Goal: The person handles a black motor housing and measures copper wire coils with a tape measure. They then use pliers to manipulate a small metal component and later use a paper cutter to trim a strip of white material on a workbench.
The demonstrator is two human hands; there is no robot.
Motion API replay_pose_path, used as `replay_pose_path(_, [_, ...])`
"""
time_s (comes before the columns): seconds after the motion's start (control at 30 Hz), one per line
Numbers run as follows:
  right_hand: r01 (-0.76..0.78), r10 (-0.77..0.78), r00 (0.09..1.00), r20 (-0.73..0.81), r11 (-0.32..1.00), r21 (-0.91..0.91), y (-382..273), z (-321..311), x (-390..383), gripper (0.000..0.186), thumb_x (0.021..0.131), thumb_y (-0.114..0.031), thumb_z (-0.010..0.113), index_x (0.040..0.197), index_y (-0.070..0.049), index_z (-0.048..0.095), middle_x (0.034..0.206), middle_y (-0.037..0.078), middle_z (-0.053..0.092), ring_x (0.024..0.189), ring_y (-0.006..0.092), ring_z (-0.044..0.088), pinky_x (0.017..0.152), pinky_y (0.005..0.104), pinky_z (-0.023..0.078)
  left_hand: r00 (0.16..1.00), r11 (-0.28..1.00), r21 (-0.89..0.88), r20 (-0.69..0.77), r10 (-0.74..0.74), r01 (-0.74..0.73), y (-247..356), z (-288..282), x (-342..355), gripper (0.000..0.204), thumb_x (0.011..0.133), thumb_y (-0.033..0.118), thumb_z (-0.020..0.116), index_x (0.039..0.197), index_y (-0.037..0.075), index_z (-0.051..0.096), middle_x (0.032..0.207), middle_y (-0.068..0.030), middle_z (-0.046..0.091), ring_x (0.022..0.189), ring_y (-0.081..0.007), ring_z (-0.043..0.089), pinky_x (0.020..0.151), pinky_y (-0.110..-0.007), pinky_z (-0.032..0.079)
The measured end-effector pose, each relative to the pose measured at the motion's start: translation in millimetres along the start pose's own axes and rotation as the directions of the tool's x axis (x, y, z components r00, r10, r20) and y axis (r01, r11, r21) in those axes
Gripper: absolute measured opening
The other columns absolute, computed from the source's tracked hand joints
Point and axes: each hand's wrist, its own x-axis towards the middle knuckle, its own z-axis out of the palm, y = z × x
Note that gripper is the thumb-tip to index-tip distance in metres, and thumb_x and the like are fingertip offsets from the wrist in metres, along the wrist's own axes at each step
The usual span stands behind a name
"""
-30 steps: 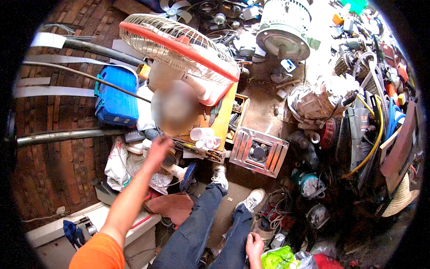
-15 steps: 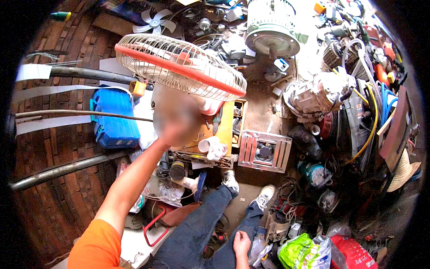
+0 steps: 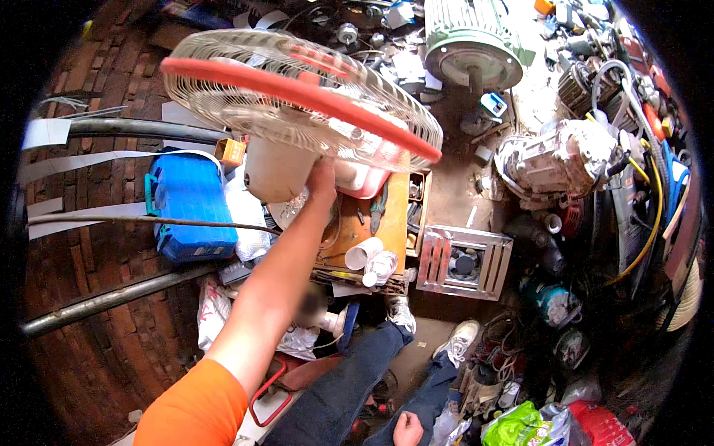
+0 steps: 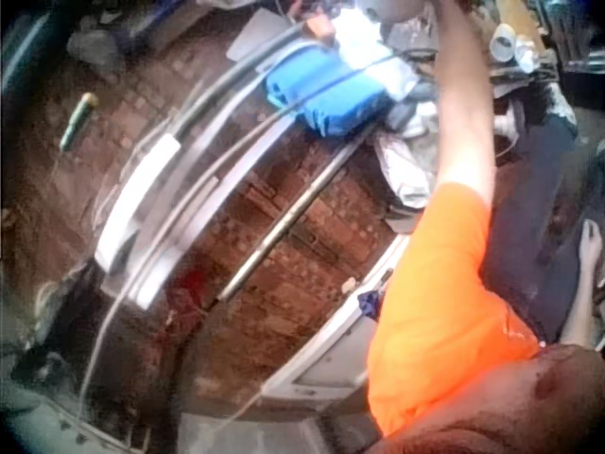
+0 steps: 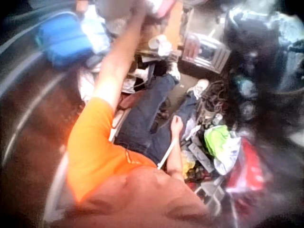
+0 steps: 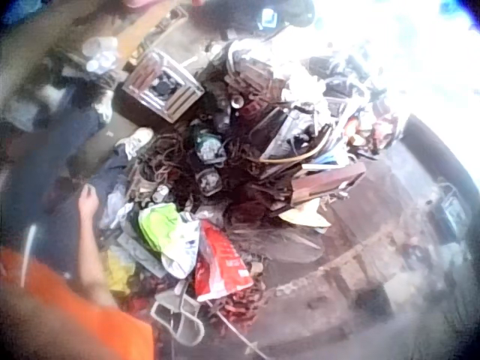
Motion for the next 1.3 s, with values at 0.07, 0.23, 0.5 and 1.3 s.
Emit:
replay_pose_path(0.07, [-0.014, 0.013, 1.0, 0.004, 1.0, 0.006, -4.2, -1.0, -0.1, 0.016, 0.081, -0.015, 0.06, 0.084, 0.0, 0.066, 0.073, 0.015, 0.066, 0.066, 0.023, 0.064, 0.065, 0.0328, 0.049, 1.0, 0.998, 0.05, -0.011, 0.024, -0.023, 27.9, -12.7, -0.6, 0.041, 0.077, 0.029, 0.068, 0.104, -0.001, 0.059, 0.1, -0.009, 0.061, 0.09, -0.022, 0.055, 0.084, -0.034, 0.043])
replay_pose_path(0.23, [-0.013, 0.013, 1.0, 0.008, 1.0, 0.018, -7.4, 1.6, 3.1, 0.016, 0.081, -0.014, 0.06, 0.084, 0.0, 0.067, 0.072, 0.015, 0.065, 0.065, 0.0231, 0.063, 0.064, 0.0331, 0.049, 0.977, 0.924, 0.331, 0.153, 0.151, -0.195, 37.1, -81.4, 23.4, 0.041, 0.078, 0.026, 0.067, 0.11, 0.001, 0.058, 0.107, -0.0083, 0.06, 0.097, -0.0203, 0.054, 0.088, -0.034, 0.04])
replay_pose_path(0.5, [0.017, -0.018, 1.0, -0.021, 0.997, -0.081, -16.9, 2.6, 6.8, 0.02, 0.08, -0.02, 0.06, 0.082, -0.001, 0.067, 0.072, 0.014, 0.065, 0.066, 0.0254, 0.063, 0.066, 0.0352, 0.049, 0.934, 0.679, 0.703, 0.35, -0.069, -0.213, 56.2, -197.1, 6.3, 0.042, 0.079, 0.025, 0.067, 0.113, 0.002, 0.057, 0.109, -0.0081, 0.06, 0.1, -0.0195, 0.054, 0.089, -0.034, 0.04])
replay_pose_path(1.3, [0.021, -0.014, 0.999, 0.04, 0.987, -0.161, -23.0, 4.2, 17.6, 0.022, 0.08, -0.027, 0.062, 0.081, -0.005, 0.067, 0.073, 0.014, 0.066, 0.07, 0.03, 0.065, 0.067, 0.0382, 0.049, 0.878, 0.504, 0.852, 0.127, -0.461, 0.141, 84.5, -371.2, -6.6, 0.041, 0.08, 0.025, 0.065, 0.113, 0.002, 0.057, 0.108, -0.0079, 0.06, 0.099, -0.0191, 0.055, 0.089, -0.034, 0.041])
